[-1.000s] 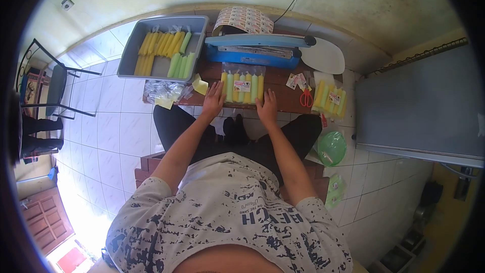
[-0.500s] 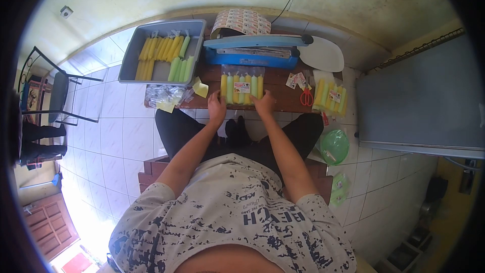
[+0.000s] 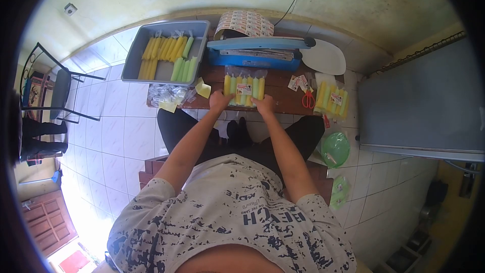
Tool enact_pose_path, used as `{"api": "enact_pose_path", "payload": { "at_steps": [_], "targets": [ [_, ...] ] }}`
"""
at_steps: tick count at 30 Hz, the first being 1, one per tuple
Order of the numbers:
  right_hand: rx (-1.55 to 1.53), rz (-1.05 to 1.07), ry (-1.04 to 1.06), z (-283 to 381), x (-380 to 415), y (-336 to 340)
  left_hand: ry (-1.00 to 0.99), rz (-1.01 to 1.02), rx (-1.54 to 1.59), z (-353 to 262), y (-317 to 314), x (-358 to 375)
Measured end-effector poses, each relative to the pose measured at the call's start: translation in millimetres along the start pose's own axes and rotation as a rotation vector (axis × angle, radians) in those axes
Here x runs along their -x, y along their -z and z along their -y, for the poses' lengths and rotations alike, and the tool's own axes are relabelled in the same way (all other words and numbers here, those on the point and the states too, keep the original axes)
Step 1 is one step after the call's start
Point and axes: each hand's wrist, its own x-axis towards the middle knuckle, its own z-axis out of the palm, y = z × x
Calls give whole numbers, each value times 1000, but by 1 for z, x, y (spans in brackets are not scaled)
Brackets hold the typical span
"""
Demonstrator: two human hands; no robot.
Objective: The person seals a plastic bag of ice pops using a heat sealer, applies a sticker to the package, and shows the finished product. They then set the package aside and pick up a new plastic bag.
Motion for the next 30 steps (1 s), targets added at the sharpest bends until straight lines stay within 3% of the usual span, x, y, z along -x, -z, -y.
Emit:
{"api": "enact_pose_path", "payload": {
  "at_steps": [5,6,7,8,10,11,13,17,19,21,22,23,24,26,30],
  "targets": [
    [-234,-59,53,-3,8,-1,-63,-18,31,1,-1,2],
    [-232,-61,56,-3,8,0,-25,37,240,6,-3,0],
    [-527,40,-6,-3,9,0,16,93,448,12,-5,-1],
    [-821,142,-70,-3,10,0,17,93,450,17,-9,-1],
    [-960,176,-93,6,17,9,100,365,1136,21,-13,-3],
    [-1100,212,-115,13,19,15,95,364,1137,19,-12,-2],
    [-1215,248,-46,19,20,23,79,544,1438,-1,11,16],
    [-1499,337,135,56,28,53,-66,610,1576,-34,44,26],
    [-1552,389,227,82,33,71,-245,746,1672,-55,67,27],
    [-1604,443,324,97,34,82,-262,823,1801,-74,87,31],
    [-1707,572,387,101,33,86,-277,899,1931,-80,92,32],
    [-1805,706,450,106,32,89,-328,819,1898,-80,89,29],
    [-1805,710,454,114,36,95,-333,817,1897,-88,95,33],
    [-1941,873,435,130,46,105,-283,942,2197,-107,109,48],
    [-1891,877,395,127,46,98,-239,847,2198,-102,103,52]
  ]
}}
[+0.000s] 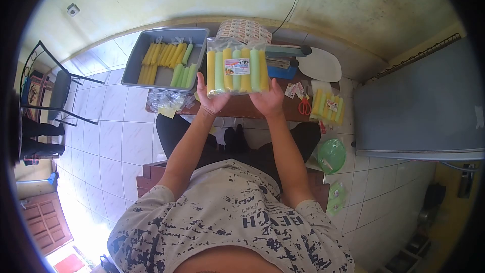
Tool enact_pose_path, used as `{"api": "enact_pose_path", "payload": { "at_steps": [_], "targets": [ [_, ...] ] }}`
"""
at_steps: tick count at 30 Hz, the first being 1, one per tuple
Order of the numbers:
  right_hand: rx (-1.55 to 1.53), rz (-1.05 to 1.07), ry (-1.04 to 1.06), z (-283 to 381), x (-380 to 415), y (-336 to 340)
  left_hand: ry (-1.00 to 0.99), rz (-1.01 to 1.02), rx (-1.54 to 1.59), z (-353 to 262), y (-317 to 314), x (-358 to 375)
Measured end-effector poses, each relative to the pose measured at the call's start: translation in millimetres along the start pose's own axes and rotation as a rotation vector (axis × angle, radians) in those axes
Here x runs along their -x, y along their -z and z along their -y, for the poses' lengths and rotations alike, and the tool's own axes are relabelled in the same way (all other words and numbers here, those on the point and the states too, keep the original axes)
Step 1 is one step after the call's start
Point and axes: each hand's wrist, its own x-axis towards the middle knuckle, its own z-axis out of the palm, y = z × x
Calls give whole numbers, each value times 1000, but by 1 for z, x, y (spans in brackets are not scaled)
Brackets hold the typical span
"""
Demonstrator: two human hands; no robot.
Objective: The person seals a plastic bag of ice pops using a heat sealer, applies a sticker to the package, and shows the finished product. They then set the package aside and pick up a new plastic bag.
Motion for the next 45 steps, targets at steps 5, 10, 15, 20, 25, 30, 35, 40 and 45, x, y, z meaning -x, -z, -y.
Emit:
{"api": "enact_pose_path", "payload": {
  "at_steps": [5,10,15,20,25,30,35,40,45],
  "targets": [
    [24,-27,-6,-5,12,13,6,-7,-27,-1,12,12],
    [70,-67,-75,-1,24,22,88,38,-44,0,30,19],
    [339,-314,-216,9,67,34,165,-121,-196,19,55,49],
    [495,-478,-181,21,128,75,374,-242,-234,48,108,62],
    [484,-619,-41,55,172,76,487,-344,-281,102,112,41],
    [491,-730,97,103,204,90,539,-288,-396,160,95,5],
    [582,-838,248,150,223,94,613,-314,-583,216,102,-32],
    [632,-902,260,202,226,104,629,-307,-712,260,105,-72],
    [698,-911,365,243,220,118,623,-229,-806,293,104,-99]
  ]
}}
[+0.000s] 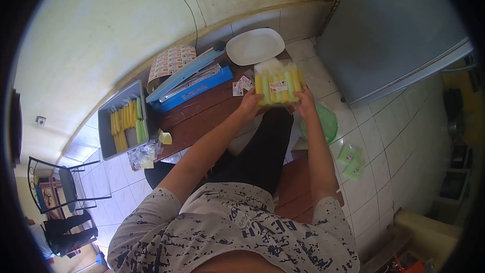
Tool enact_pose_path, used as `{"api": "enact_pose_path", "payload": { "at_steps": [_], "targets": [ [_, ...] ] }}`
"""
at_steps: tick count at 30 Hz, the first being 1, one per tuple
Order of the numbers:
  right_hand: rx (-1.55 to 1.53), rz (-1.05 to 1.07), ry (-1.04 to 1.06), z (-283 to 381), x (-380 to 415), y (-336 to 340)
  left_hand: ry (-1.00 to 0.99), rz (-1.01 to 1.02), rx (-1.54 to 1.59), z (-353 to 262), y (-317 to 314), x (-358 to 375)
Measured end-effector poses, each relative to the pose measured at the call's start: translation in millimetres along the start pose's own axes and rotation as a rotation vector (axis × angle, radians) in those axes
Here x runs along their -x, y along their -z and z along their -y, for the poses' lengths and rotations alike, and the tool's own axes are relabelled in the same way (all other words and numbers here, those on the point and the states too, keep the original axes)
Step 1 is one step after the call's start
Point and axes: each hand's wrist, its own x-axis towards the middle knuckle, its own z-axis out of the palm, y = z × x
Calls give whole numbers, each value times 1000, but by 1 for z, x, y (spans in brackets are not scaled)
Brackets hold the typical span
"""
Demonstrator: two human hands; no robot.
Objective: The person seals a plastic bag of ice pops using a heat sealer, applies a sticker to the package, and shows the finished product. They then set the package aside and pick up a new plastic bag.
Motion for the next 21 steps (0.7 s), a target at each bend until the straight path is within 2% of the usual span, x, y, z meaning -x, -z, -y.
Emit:
{"api": "enact_pose_path", "payload": {
  "at_steps": [7,10,12,15,19,21],
  "targets": [
    [-6,-10,85,21,-37,5,-47,-16,6,-12,-22,-33],
    [33,-98,168,21,-47,17,39,36,-93,-16,-24,-34],
    [511,-307,88,9,-56,33,186,-22,-274,-28,-35,-21],
    [520,-373,138,-8,-61,46,111,68,-318,-5,-11,-38],
    [541,-391,144,-11,-56,51,200,3,-194,-20,-28,-10],
    [513,-418,193,-14,-60,54,94,45,-312,4,0,-32]
  ]
}}
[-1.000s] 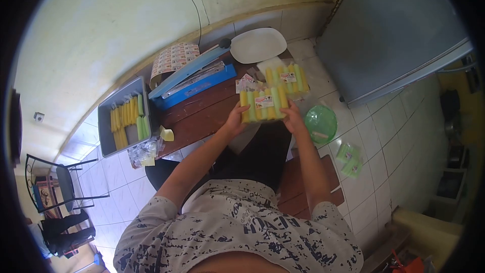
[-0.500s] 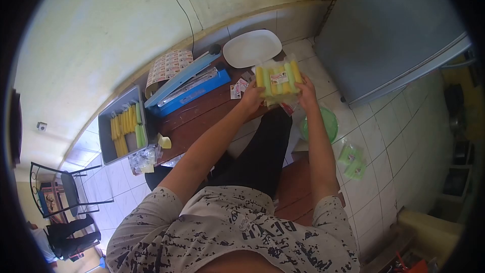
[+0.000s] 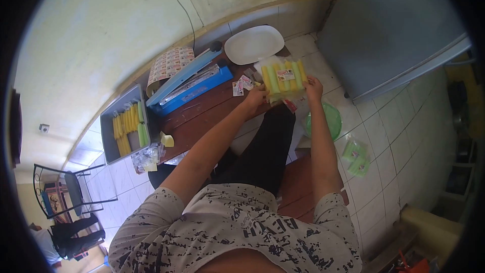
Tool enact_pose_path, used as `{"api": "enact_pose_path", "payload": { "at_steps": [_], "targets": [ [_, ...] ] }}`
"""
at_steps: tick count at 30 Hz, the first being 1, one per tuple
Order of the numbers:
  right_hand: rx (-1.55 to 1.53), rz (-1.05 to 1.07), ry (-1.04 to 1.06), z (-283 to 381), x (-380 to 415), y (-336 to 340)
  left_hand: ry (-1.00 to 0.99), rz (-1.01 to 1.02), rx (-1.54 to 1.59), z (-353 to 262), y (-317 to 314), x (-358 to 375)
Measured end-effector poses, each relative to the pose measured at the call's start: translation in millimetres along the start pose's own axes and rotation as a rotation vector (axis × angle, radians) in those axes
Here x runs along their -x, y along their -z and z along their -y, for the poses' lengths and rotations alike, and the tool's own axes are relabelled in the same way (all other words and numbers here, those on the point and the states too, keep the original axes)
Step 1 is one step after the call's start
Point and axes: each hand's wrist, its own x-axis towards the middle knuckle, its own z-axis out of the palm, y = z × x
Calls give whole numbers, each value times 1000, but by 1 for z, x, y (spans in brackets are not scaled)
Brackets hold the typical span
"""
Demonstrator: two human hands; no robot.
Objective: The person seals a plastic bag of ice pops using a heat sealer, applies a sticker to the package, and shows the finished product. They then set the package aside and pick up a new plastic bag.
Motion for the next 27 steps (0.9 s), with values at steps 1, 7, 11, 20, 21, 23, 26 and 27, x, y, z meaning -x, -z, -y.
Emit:
{"api": "enact_pose_path", "payload": {
  "at_steps": [1,7,11,20,21,23,26,27],
  "targets": [
    [4,14,1,-2,-2,0,-6,-11,7,24,13,-19],
    [-14,-70,56,-2,2,-5,-11,57,-199,13,15,-1],
    [-132,-88,34,-1,-5,1,-113,130,51,52,23,-37],
    [-278,-138,-42,34,-1,9,-25,85,-136,17,16,20],
    [-249,-188,-23,40,3,5,11,55,-125,8,16,34],
    [-119,-195,148,31,2,-1,11,76,-172,1,24,58],
    [85,-166,419,23,15,-24,-8,84,-237,10,49,97],
    [164,-128,520,21,28,-37,-30,69,-251,18,57,113]
  ]
}}
